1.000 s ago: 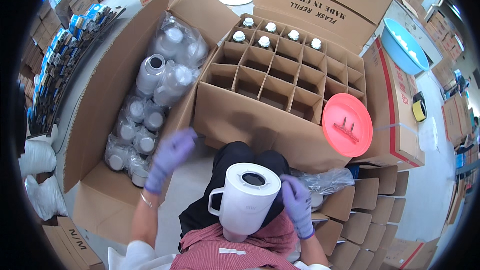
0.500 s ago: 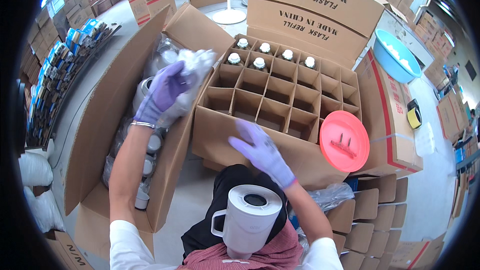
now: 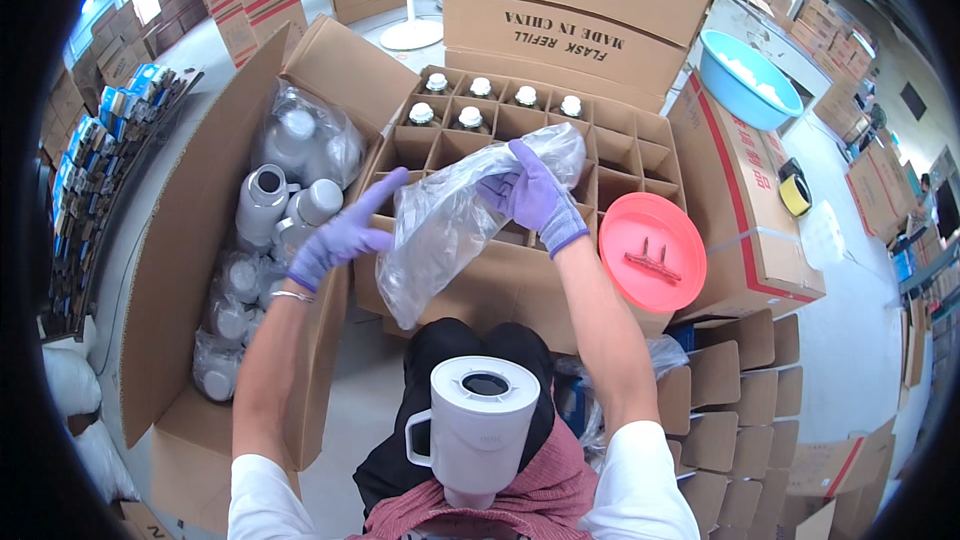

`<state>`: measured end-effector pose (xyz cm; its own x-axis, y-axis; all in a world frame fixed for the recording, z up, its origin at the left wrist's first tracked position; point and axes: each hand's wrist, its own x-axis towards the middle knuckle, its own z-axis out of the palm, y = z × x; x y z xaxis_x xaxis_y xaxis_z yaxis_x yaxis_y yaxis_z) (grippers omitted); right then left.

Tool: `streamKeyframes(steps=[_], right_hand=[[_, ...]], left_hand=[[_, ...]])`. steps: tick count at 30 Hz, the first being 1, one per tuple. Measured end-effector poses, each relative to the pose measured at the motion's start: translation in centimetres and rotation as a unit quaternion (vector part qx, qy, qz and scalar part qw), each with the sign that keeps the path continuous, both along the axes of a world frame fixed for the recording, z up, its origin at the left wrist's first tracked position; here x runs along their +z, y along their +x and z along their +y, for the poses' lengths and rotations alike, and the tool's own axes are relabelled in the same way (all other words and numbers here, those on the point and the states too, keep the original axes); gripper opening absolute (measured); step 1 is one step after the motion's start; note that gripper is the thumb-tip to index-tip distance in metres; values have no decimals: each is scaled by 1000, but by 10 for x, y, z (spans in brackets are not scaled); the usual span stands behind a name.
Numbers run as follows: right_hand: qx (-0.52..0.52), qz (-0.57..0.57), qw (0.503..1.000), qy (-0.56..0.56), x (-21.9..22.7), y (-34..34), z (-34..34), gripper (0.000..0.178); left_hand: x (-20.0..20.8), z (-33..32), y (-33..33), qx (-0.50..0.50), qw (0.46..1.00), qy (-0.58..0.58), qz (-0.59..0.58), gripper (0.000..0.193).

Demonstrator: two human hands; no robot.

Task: The person assembles white electric kettles by inserting heating elements, screwing on lids, and wrapping each unit in plastic. They handle kettles, lids, heating elements, and plastic bags, placing finished units into a cardboard box.

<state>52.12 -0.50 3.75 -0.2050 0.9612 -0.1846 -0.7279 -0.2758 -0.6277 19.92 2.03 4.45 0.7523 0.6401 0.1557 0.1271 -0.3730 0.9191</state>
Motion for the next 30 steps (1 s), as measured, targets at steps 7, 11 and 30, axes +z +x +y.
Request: streamKeyframes(steps=[7,11,30], right_hand=[[-80,-391,907,135,-5,-23,-31,90],[-204,-676,660,258,5,-85,-108,94],[-282,-741,507,337,-72,-100,-390,47]], left_hand=[[-46,-6,118,254,898,344,103,27],[-59,-11,127,277,945,154,82,12],[-91,-303,-9,264,958,-32,-103,64]])
